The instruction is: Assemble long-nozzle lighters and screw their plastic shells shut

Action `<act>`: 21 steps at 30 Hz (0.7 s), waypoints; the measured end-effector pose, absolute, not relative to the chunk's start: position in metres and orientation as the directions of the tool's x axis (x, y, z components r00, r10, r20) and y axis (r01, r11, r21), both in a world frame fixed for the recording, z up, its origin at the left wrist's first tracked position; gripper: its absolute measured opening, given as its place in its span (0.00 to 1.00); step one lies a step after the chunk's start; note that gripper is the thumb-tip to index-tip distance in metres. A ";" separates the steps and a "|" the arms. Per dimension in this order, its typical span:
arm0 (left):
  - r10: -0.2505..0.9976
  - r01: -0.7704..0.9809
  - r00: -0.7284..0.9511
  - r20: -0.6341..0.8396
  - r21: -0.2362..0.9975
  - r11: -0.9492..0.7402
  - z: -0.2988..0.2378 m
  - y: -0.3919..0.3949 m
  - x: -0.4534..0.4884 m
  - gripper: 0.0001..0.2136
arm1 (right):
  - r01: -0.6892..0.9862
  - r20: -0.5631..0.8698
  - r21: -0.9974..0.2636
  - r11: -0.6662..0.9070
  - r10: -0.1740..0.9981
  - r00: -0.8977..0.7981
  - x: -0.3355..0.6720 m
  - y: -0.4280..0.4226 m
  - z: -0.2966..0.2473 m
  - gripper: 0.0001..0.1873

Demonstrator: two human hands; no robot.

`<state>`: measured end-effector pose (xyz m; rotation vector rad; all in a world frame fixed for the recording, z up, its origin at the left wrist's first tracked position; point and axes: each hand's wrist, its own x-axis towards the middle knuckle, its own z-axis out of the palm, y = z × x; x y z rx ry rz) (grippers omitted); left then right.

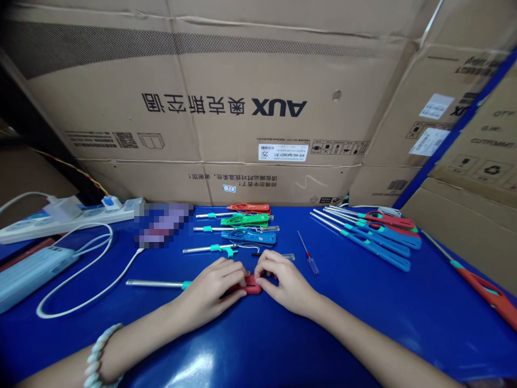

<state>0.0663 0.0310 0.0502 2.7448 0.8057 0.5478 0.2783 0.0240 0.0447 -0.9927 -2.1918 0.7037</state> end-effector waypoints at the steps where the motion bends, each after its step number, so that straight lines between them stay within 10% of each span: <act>1: 0.556 0.471 0.780 0.288 0.315 -0.824 0.050 0.031 0.067 0.05 | 0.461 0.319 -0.678 0.573 0.794 -0.518 0.277 0.024 0.045 0.07; 21: 0.566 0.487 0.782 0.263 0.310 -0.816 0.050 0.032 0.066 0.04 | 0.641 0.377 -0.558 0.528 0.849 -0.371 0.294 0.029 0.063 0.10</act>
